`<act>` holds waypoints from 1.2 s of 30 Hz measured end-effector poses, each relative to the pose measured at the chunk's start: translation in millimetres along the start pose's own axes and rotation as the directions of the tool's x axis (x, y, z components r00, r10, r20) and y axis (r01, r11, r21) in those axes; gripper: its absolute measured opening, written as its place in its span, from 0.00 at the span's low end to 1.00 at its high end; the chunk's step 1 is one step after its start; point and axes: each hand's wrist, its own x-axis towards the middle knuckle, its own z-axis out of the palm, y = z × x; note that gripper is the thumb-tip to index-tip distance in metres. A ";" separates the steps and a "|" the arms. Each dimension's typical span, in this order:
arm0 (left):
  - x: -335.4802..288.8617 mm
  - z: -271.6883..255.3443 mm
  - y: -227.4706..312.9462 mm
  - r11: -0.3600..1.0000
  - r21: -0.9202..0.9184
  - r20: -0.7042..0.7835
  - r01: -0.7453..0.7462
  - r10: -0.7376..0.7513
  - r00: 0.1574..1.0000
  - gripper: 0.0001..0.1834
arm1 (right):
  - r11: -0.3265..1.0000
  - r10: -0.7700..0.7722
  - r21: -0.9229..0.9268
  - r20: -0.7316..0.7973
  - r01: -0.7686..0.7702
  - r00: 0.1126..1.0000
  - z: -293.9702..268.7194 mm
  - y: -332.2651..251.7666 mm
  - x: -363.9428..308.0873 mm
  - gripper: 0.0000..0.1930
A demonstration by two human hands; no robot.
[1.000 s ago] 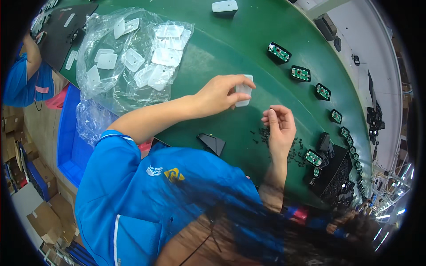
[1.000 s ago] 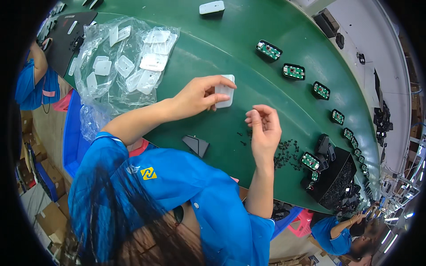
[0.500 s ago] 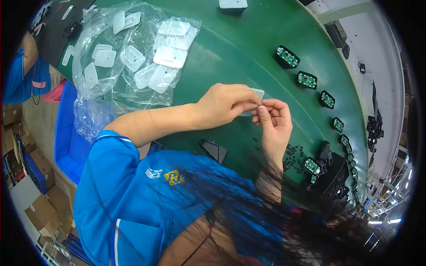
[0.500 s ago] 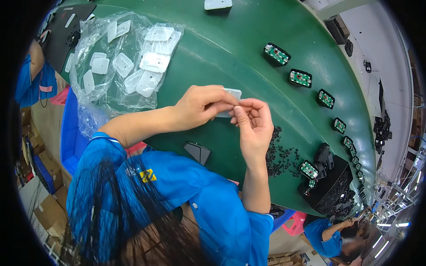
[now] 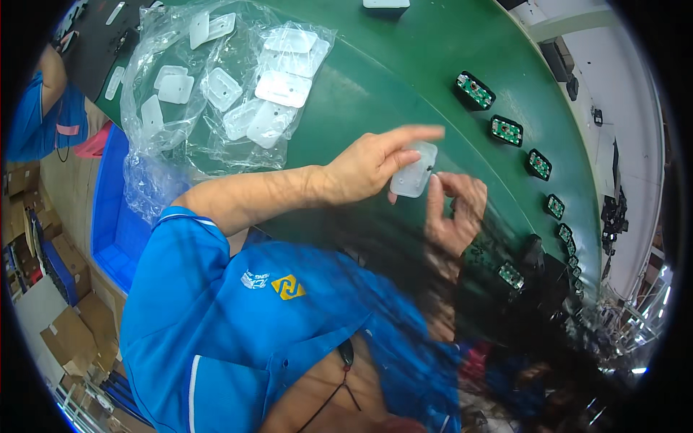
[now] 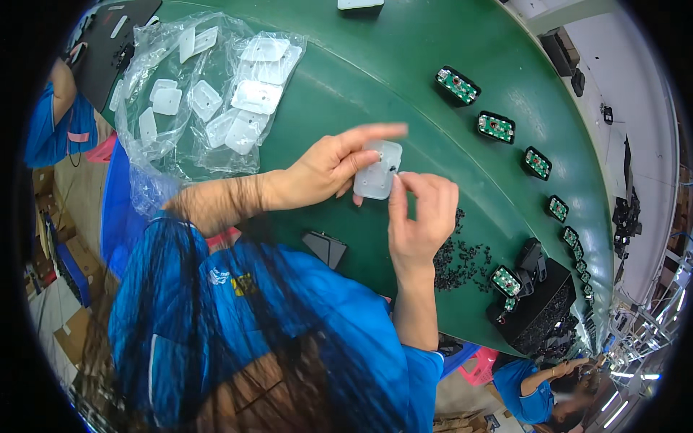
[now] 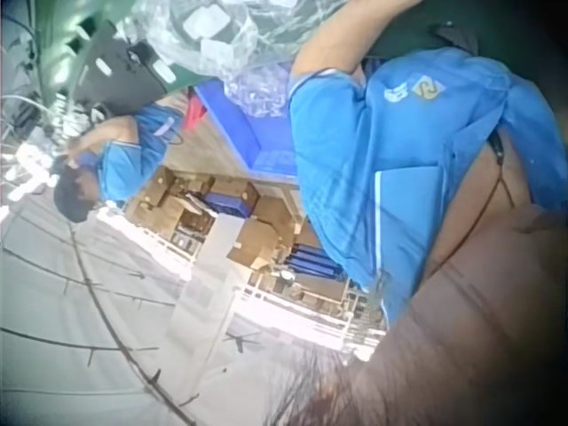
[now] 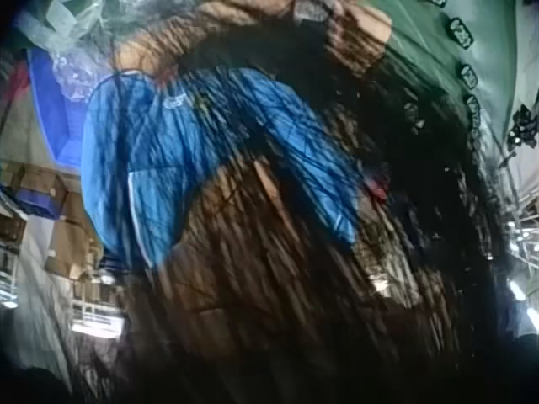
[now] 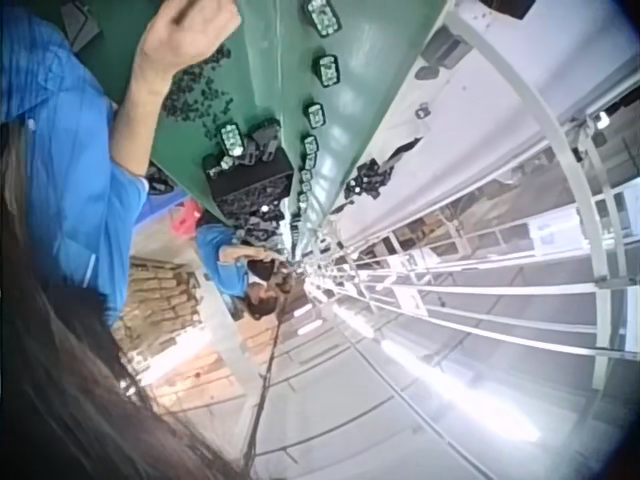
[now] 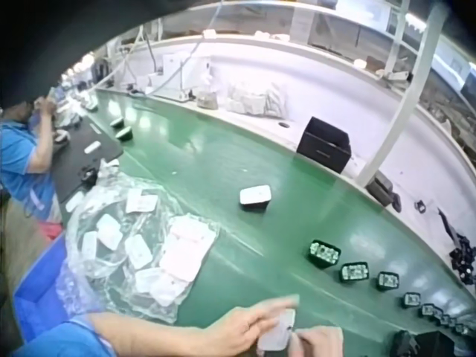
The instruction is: The person assembles small electronic devices by hand at a green workbench. They pick up white plastic casings and green circuit boards, insert the boards into the casings, and snap the halves together to form complete units. The finished devices are placed on the table as the process repeats.
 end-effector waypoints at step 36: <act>0.6 16.7 -23.7 0.992 -0.064 -0.048 -0.113 0.110 0.993 0.05 | 0.726 0.585 0.489 -0.070 -0.484 0.808 29.0 -12.1 -19.7 0.07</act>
